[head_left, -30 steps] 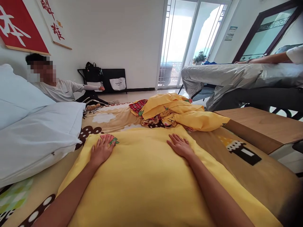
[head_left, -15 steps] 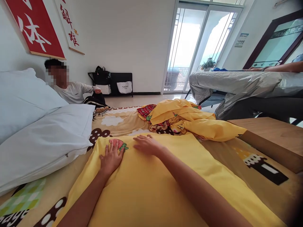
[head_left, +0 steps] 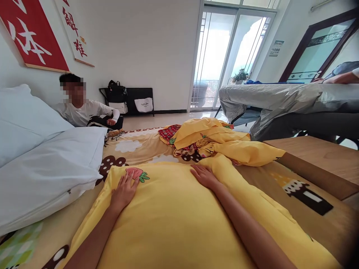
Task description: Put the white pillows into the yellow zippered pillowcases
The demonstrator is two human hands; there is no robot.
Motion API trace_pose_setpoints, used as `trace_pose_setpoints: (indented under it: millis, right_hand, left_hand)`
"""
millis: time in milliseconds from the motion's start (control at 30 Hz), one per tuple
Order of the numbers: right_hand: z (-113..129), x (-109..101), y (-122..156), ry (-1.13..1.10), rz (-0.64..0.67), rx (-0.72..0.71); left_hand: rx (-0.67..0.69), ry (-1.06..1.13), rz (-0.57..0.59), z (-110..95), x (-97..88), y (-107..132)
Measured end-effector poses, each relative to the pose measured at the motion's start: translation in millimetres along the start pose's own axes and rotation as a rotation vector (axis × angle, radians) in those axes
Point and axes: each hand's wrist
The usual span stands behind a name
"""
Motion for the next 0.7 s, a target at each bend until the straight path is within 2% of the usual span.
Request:
trace_pose_setpoints:
  millis: [100, 167, 267, 333, 400, 467, 500, 533, 600, 633, 700]
  right_hand:
    - [-13, 9, 5, 0.014, -0.046, 0.084]
    - [-13, 10, 8, 0.018, -0.076, 0.093]
    - [-16, 2, 23, 0.013, -0.085, 0.066]
    - [-21, -10, 37, 0.012, -0.068, 0.026]
    - [-23, -26, 50, 0.017, -0.062, -0.007]
    - [-14, -40, 55, 0.01, -0.091, -0.03]
    - [-6, -44, 54, -0.011, -0.12, -0.047]
    - [5, -45, 51, -0.047, -0.15, -0.071]
    - [28, -37, 41, -0.145, -0.172, -0.127]
    - [37, -28, 36, -0.193, -0.159, -0.147]
    - [47, -7, 27, -0.245, -0.114, -0.15]
  left_hand:
    - [-0.091, 0.001, 0.022, -13, -3.7, 8]
    - [-0.101, -0.093, -0.03, -21, -7.3, 18]
    - [-0.023, -0.288, -0.098, -26, -20.7, 31]
    - [0.082, -0.368, -0.081, -35, -38.9, 31]
    - [0.209, -0.401, -0.051, -57, -60.6, 26]
    - [0.341, -0.388, -0.054, -92, -75.4, 19]
    - [0.405, -0.357, -0.082, -112, -76.9, 15]
    - [0.441, -0.32, -0.13, -132, -73.5, 13]
    - [0.499, -0.248, -0.237, -162, -53.3, 11]
    - [0.534, -0.21, -0.226, -171, -38.9, 11]
    - [0.547, -0.154, -0.171, -176, -10.0, 11]
Point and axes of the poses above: each hand's wrist, its own y-axis away from the middle knuckle, its own x-axis out of the palm, z = x × y, and after that the axes turned 4 degrees about -y, right-handed
